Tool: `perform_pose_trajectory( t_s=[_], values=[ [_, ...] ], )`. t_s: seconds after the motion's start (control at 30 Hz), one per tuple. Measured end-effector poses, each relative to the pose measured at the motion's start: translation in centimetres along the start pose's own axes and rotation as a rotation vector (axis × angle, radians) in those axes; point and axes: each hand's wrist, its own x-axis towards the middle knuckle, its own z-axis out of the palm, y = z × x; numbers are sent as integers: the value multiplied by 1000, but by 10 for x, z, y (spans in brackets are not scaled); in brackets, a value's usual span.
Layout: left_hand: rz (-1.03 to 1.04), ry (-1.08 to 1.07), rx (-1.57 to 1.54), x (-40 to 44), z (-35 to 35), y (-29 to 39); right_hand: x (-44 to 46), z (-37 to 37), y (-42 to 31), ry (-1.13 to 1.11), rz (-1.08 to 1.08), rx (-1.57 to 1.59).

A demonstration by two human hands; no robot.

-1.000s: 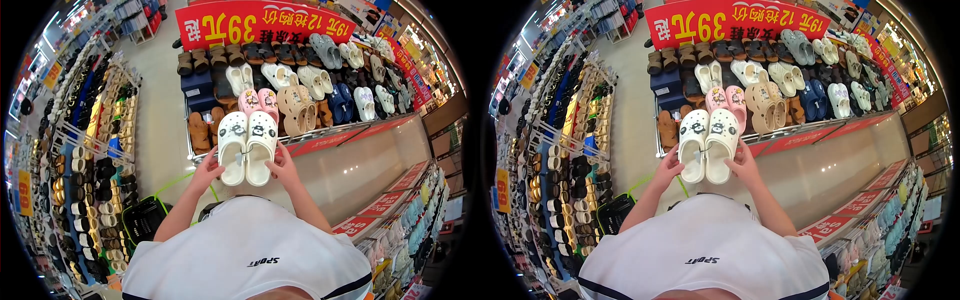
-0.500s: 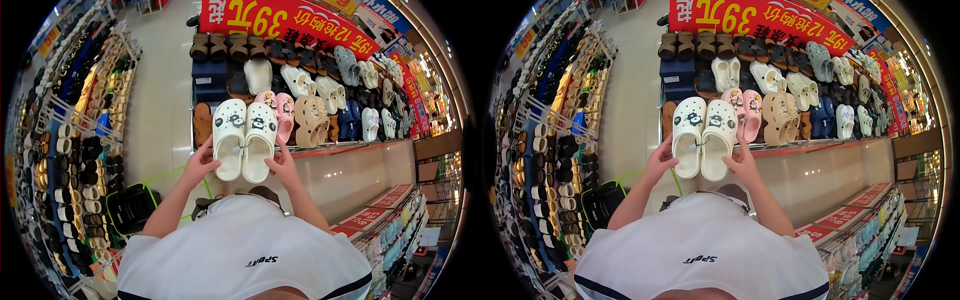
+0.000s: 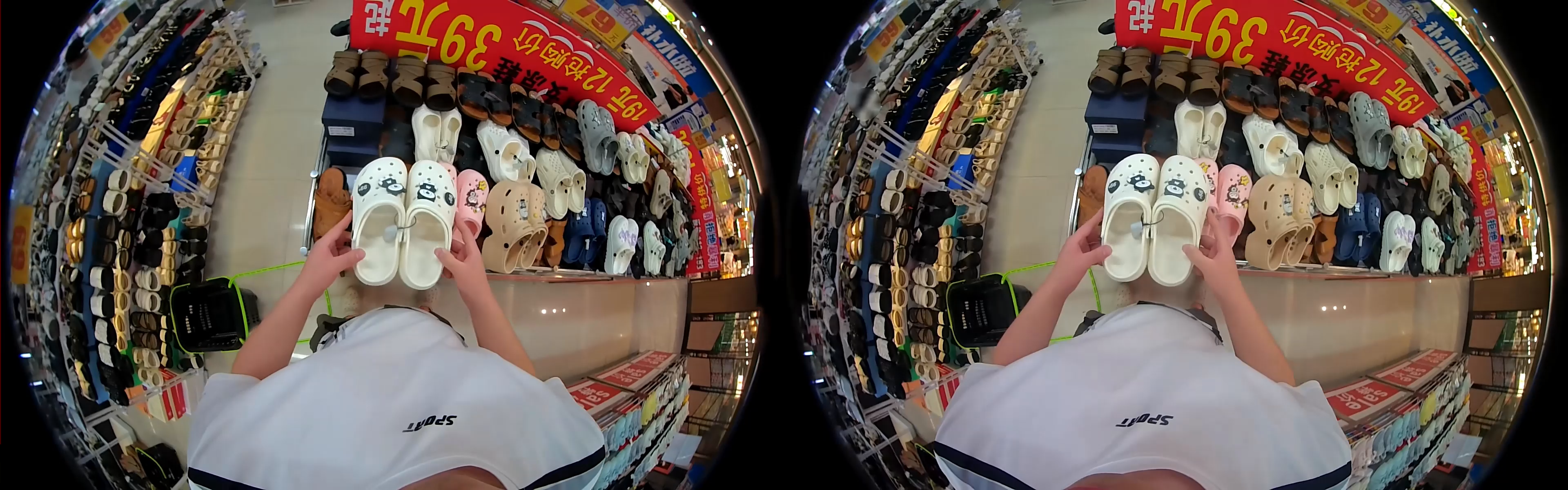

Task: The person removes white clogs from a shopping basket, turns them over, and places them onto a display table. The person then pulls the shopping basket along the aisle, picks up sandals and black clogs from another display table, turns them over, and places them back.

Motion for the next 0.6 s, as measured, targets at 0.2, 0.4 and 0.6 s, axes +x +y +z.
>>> perform_pose_trajectory(
  t_s=[0.2,0.4,0.6],
  values=[
    [138,50,30,23,82,11,23,-89,-8,-116,-11,202],
    [247,2,288,46,169,11,38,-177,-10,-78,238,418],
    [475,63,613,67,243,29,47,-235,0,-136,294,507]
  ],
)
